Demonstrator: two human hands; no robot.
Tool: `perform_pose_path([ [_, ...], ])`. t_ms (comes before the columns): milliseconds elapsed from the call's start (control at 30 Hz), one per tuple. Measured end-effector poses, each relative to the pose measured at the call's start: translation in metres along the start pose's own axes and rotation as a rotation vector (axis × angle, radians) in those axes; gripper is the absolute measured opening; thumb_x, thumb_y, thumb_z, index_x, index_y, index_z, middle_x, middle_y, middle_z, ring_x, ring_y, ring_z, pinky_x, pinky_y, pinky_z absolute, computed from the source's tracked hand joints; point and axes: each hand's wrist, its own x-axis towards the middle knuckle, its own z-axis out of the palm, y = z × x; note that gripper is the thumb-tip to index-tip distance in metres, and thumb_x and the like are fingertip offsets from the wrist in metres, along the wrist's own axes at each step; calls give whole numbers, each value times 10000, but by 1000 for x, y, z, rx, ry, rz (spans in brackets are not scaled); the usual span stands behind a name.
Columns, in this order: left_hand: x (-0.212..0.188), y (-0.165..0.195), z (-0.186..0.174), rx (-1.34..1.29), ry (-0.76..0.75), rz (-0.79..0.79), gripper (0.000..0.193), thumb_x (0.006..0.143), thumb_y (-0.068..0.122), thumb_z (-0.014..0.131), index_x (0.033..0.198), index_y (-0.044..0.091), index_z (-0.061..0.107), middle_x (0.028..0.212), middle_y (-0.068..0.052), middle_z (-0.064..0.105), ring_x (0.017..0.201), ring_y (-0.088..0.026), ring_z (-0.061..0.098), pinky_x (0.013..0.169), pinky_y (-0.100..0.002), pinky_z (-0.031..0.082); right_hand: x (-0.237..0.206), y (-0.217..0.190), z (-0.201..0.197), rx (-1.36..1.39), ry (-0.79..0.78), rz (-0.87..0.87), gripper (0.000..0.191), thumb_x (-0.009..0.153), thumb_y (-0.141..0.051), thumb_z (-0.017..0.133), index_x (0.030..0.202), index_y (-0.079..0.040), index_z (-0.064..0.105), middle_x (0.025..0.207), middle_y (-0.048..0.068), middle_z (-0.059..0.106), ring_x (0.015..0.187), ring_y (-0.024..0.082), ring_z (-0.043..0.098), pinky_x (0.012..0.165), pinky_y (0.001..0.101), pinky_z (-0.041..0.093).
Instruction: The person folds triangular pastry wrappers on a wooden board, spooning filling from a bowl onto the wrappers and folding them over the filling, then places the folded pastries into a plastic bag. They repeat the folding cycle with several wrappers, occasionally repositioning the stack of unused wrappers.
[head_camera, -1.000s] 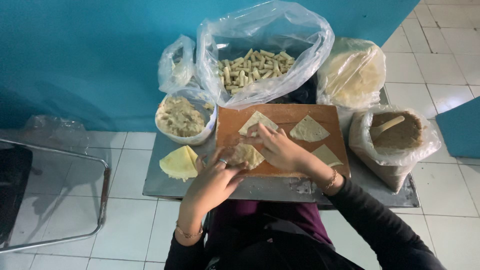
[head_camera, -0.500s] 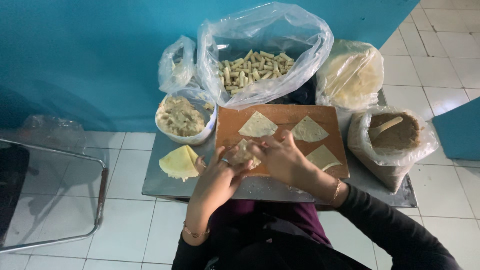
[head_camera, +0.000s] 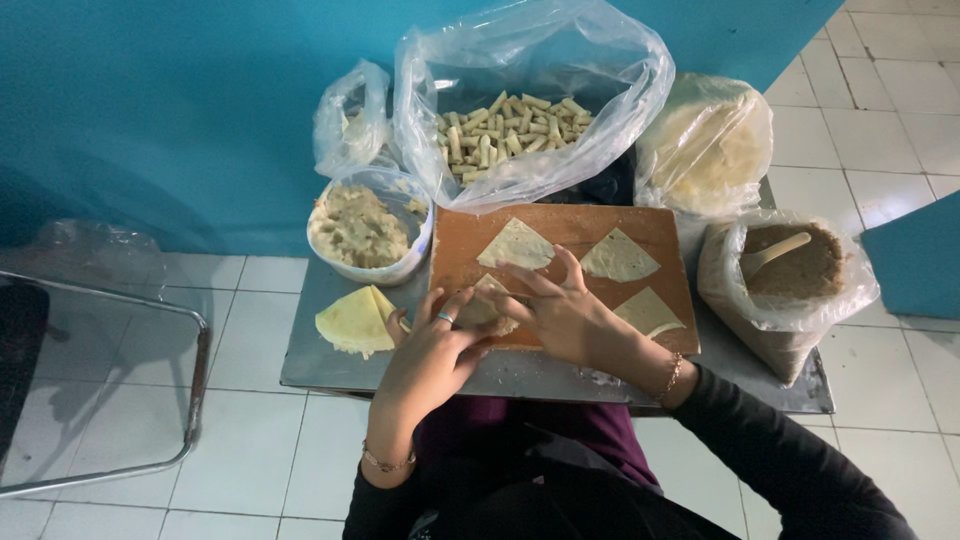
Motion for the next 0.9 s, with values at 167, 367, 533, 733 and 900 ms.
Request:
perform_pose_path([
  [167,0,2,-1,7,17,0,357,848,328,740,1199,393,747,1493,-82,481,1388,-370,356,1016,-718,169,7,8,11,-102,-21,-23,734,847,-150,607,1536,-219,364,1595,-73,322,1526,174,193,1101,767,148],
  [367,0,3,-6,-26,-59,-51,348,854,313,740,1185,419,756,1417,-15,558,1434,-348,347,1067,-695,164,10,17,10,-60,57,50,648,908,-129,577,1524,-191,384,1618,40,353,1559,165,197,1151,765,102],
  [533,-3,-3,-9,-60,-35,4,369,812,282,762,1162,398,770,1445,-47,545,1418,-341,358,1026,-697,158,9,3,1,178,42,54,774,809,-98,584,1541,-164,339,1594,148,317,1521,217,200,1076,789,51],
  [733,-3,-6,-5,-63,13,28,357,823,273,762,1157,400,767,1460,-85,558,1386,-365,386,1012,-666,182,2,4,-2,414,-43,114,703,822,-54,551,1499,-192,420,1647,112,315,1441,229,365,1161,739,60],
  [900,-2,-5,-6,-78,-23,-6,394,824,281,763,1197,406,753,1411,-77,592,1397,-370,386,1026,-652,181,-3,13,3,332,92,97,587,844,-50,537,1422,-133,480,1603,66,398,1507,220,359,1151,742,91],
])
